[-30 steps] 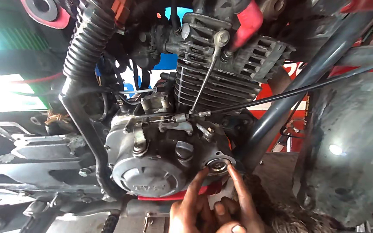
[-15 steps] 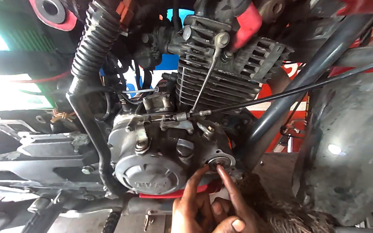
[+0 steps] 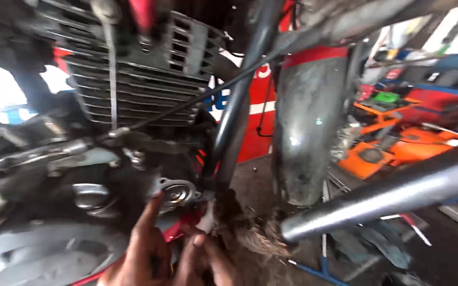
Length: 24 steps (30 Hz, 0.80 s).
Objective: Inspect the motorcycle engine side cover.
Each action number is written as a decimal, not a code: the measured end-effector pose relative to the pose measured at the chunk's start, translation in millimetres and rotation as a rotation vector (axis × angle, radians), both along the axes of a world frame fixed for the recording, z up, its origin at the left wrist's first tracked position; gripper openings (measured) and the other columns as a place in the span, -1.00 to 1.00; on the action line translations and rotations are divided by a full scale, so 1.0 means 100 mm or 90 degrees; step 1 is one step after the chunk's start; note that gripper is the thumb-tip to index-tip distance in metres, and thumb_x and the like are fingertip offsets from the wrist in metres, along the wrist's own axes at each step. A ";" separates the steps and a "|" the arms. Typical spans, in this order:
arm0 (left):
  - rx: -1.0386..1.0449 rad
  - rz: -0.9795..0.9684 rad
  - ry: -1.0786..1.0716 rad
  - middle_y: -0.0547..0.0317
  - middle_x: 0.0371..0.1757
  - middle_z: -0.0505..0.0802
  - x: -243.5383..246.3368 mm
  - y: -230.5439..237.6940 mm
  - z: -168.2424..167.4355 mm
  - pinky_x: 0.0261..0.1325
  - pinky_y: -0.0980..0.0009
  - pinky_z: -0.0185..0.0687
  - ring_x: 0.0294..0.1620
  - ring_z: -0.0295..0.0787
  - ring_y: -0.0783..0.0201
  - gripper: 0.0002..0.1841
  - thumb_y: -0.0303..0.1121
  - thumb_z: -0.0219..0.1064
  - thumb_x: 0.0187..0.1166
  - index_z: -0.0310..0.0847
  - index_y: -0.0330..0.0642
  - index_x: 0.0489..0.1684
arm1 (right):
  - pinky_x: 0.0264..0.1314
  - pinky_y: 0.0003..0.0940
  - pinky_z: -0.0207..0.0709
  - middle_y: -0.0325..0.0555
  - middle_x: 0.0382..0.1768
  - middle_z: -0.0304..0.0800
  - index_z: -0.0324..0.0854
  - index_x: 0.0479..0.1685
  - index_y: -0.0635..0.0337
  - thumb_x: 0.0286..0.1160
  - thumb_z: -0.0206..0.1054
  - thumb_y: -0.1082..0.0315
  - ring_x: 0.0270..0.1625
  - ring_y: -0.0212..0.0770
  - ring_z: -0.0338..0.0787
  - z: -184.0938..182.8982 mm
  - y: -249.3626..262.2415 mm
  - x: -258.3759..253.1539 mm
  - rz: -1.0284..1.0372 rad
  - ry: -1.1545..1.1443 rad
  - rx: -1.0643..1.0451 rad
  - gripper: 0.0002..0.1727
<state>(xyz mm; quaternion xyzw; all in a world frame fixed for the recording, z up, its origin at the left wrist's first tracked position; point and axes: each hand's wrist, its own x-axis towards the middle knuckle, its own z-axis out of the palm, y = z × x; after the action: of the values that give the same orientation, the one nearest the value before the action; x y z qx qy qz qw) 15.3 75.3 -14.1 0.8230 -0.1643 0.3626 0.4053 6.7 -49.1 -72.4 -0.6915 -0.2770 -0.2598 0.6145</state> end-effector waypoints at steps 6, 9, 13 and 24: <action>0.077 0.075 0.016 0.04 -0.58 0.64 0.01 -0.04 0.17 -0.57 0.39 0.30 -0.70 0.32 0.38 -0.29 -0.09 0.47 0.54 0.47 -0.66 0.37 | -0.44 -0.40 0.50 -0.07 -0.58 0.57 0.48 0.53 0.45 0.75 0.22 0.16 -0.58 -0.31 0.47 -0.24 -0.17 -0.11 0.024 0.063 -0.023 -0.43; 0.054 0.059 0.006 0.01 -0.49 0.66 0.08 -0.03 0.17 -0.47 0.45 0.34 -0.61 0.34 0.44 -0.35 -0.16 0.48 0.53 0.45 -0.69 0.28 | -0.50 -0.36 0.46 -0.08 -0.61 0.53 0.44 0.58 0.45 0.73 0.23 0.23 -0.62 -0.28 0.43 -0.40 -0.27 -0.14 0.026 0.095 -0.036 -0.44; 0.062 0.066 0.011 0.03 -0.55 0.63 0.12 0.00 0.19 -0.50 0.43 0.33 -0.64 0.35 0.42 -0.39 -0.23 0.49 0.52 0.44 -0.72 0.21 | -0.49 -0.28 0.58 -0.04 -0.54 0.65 0.57 0.50 0.31 0.76 0.21 0.20 -0.60 -0.24 0.57 -0.65 -0.51 -0.23 -0.003 0.165 -0.095 -0.52; 0.060 0.128 -0.081 -0.02 -0.56 0.69 0.08 -0.06 0.16 -0.49 0.49 0.38 -0.63 0.45 0.41 -0.53 -0.23 0.56 0.45 0.63 -0.63 -0.15 | -0.52 -0.28 0.66 -0.13 -0.59 0.69 0.69 0.32 0.31 0.73 0.19 0.27 -0.63 -0.31 0.66 -0.93 -1.23 -0.51 -0.229 0.340 -0.083 -0.62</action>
<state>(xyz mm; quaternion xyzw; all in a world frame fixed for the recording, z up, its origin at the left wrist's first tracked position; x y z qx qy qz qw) 23.7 69.5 2.2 0.8288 -0.1233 0.4448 0.3163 -44.7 -171.8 -165.9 -0.8112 0.0048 -0.1552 0.5638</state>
